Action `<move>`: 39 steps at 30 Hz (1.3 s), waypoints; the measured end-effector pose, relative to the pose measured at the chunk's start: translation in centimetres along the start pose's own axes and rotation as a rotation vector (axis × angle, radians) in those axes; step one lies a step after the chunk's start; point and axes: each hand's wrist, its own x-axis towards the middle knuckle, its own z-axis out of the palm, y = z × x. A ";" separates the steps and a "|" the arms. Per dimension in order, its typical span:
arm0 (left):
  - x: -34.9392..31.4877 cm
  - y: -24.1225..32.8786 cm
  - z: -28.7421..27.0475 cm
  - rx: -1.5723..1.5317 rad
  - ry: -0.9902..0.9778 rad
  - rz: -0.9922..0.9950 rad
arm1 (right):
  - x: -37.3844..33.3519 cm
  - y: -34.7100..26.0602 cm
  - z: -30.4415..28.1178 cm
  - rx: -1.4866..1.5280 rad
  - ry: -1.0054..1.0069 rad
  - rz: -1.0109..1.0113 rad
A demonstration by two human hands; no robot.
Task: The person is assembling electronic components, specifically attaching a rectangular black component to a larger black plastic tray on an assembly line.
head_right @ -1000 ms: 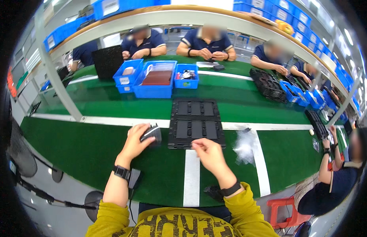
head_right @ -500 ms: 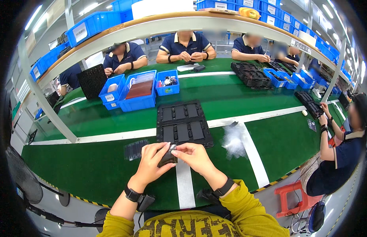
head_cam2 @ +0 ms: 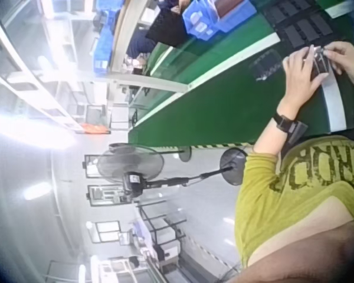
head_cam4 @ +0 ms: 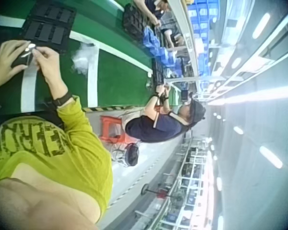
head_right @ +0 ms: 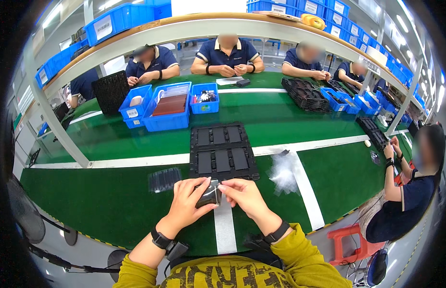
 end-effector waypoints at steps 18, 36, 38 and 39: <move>-3.1 0.9 1.8 -0.002 -0.293 -0.195 | 1.2 -0.9 -14.3 -1.591 0.540 -0.190; -5.1 0.5 2.6 0.086 -0.404 -0.147 | 11.3 -1.8 -4.7 -1.535 -0.291 -0.552; -5.2 0.4 2.5 0.089 -0.404 -0.154 | 10.8 -2.0 -4.8 -1.511 -0.220 -0.561; -5.1 0.5 2.6 0.097 -0.403 -0.153 | 10.4 -2.3 -4.9 -1.503 -0.186 -0.523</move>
